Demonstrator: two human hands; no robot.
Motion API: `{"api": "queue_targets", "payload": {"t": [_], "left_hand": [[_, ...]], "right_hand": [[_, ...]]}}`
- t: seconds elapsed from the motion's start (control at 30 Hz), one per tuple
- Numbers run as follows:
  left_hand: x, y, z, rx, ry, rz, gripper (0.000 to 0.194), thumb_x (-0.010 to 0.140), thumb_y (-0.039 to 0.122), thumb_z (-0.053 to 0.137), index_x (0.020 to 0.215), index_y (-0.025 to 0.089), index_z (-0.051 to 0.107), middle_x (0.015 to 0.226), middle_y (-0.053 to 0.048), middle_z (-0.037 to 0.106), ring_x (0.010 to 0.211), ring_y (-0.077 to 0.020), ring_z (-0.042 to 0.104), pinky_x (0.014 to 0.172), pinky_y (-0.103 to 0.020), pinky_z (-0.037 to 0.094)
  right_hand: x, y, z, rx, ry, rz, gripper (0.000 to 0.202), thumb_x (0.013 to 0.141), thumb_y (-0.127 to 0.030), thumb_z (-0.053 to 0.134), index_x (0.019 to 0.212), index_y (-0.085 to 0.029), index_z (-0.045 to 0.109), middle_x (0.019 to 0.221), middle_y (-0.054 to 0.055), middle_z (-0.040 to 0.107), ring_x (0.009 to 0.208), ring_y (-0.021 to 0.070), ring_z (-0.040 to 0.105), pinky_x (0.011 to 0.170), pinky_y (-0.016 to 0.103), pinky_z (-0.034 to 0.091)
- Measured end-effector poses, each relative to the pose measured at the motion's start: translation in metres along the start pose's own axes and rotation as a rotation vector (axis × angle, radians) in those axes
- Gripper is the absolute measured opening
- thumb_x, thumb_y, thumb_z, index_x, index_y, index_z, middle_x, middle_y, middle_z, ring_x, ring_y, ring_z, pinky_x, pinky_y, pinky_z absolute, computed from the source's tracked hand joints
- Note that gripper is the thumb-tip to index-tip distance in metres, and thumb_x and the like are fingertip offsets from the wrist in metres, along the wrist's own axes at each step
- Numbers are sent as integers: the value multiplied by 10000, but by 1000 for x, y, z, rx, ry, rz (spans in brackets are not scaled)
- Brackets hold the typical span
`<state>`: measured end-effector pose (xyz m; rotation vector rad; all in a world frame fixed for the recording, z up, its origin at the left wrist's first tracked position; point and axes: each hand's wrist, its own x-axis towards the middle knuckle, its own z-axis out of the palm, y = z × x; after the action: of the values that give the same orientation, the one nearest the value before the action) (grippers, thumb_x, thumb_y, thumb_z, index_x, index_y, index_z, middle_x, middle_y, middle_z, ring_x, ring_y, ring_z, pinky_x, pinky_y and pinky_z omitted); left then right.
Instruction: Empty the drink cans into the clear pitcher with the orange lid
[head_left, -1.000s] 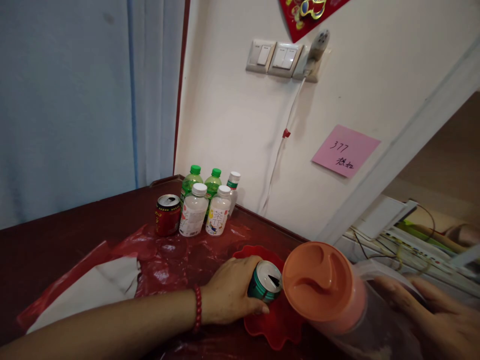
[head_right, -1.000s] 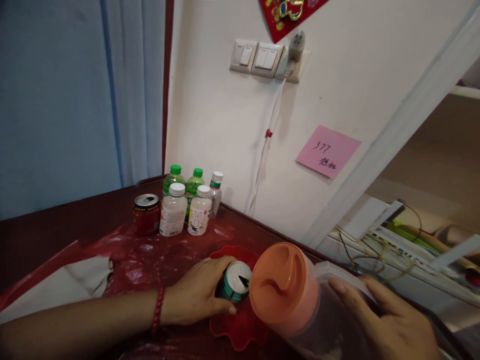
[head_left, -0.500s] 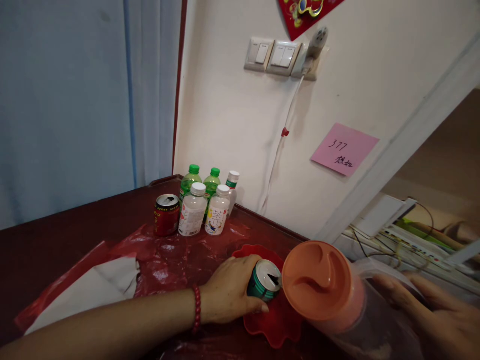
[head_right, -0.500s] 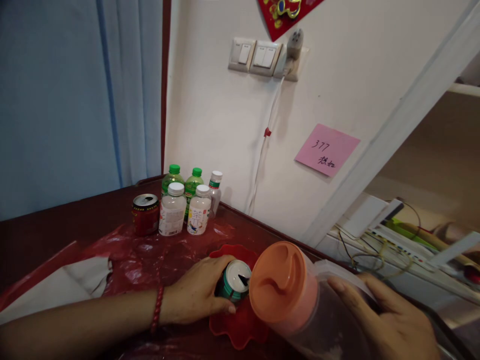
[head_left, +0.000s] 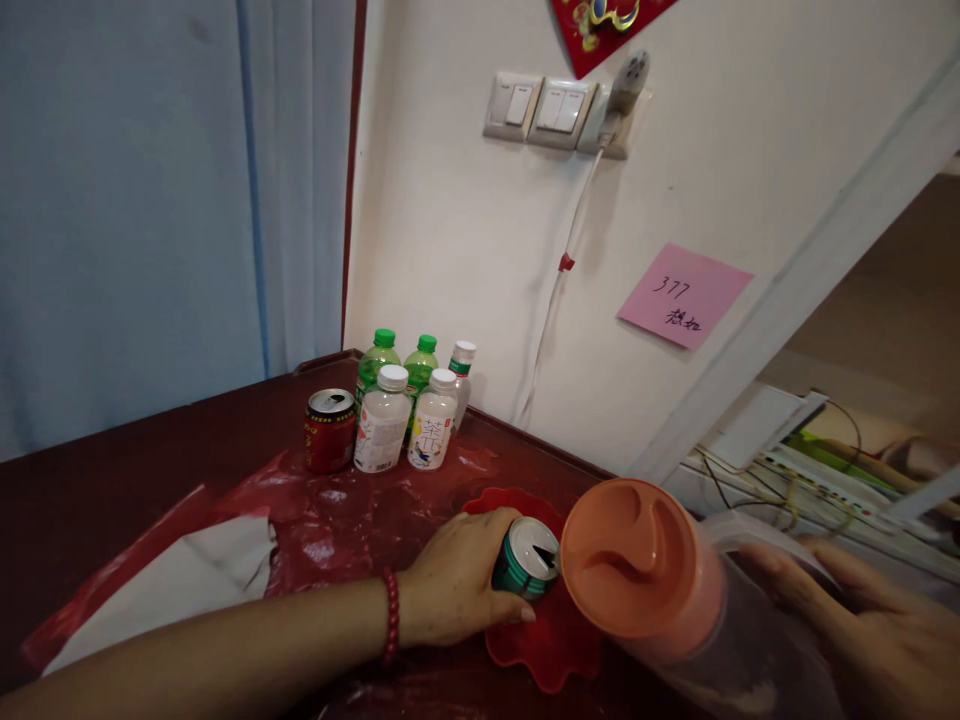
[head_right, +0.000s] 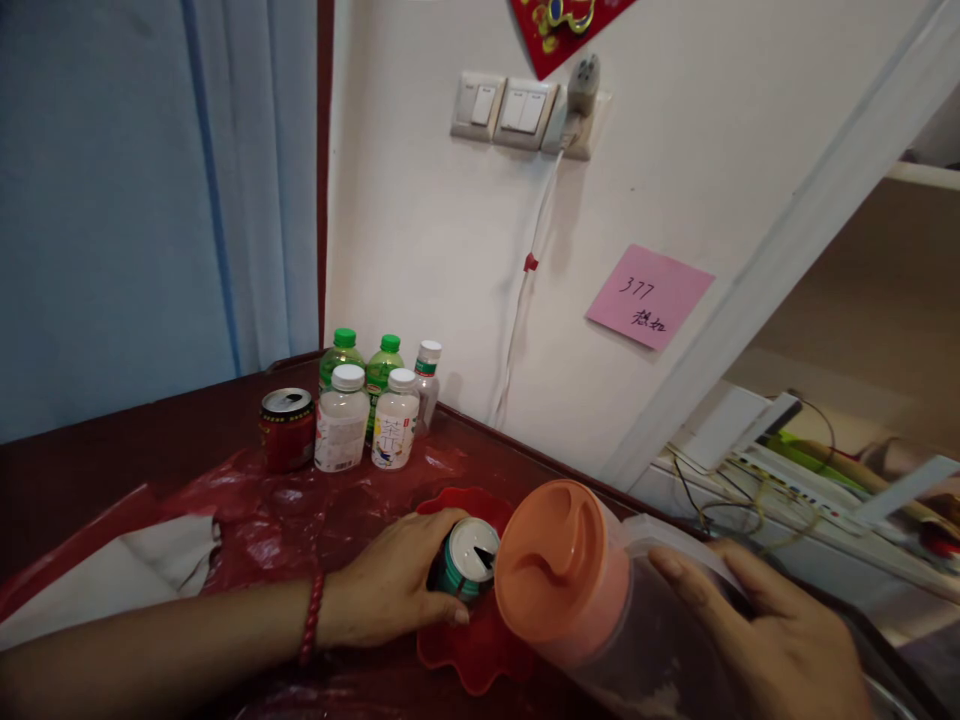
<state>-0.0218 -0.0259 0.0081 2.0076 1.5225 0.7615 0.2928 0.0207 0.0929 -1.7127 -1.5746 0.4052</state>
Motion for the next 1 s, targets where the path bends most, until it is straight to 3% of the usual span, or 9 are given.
{"api": "queue_targets", "payload": {"t": [0.17, 0.37, 0.6, 0.73, 1.0], "left_hand": [[-1, 0, -1, -10, -6, 4, 682, 650, 436, 916, 1225, 252, 598, 1248, -67, 697, 1129, -343, 637, 935, -446, 481], [-1, 1, -1, -27, -7, -2, 732, 640, 399, 922, 1272, 245, 587, 1253, -74, 697, 1141, -355, 634, 976, -486, 478], [-1, 1, 0, -24, -1, 5, 734, 649, 395, 914, 1289, 254, 583, 1260, -76, 696, 1147, -357, 633, 989, -489, 477], [-1, 1, -1, -24, 0, 13, 740, 648, 395, 915, 1292, 247, 581, 1262, -77, 696, 1147, -356, 633, 986, -486, 479], [-1, 0, 0, -26, 6, 8, 733, 642, 394, 922, 1279, 255, 588, 1252, -66, 700, 1141, -352, 633, 975, -476, 480]], "right_hand": [[3, 3, -3, 13, -80, 37, 499, 556, -744, 749, 700, -269, 704, 599, -11, 658, 601, 268, 622, 491, 327, 516], [4, 6, -5, -37, -48, -15, 476, 579, -741, 737, 632, -271, 680, 572, 5, 646, 579, 270, 624, 480, 337, 516], [1, 6, 0, -48, -46, -76, 568, 636, -766, 712, 854, -245, 766, 813, 16, 759, 649, 267, 657, 493, 322, 517], [3, 7, -1, -46, -43, -102, 506, 655, -745, 720, 725, -244, 733, 682, 13, 709, 635, 266, 649, 509, 323, 530], [2, 7, -1, 30, -105, 4, 520, 608, -738, 756, 779, -247, 751, 626, 0, 691, 540, 247, 612, 441, 320, 504]]}}
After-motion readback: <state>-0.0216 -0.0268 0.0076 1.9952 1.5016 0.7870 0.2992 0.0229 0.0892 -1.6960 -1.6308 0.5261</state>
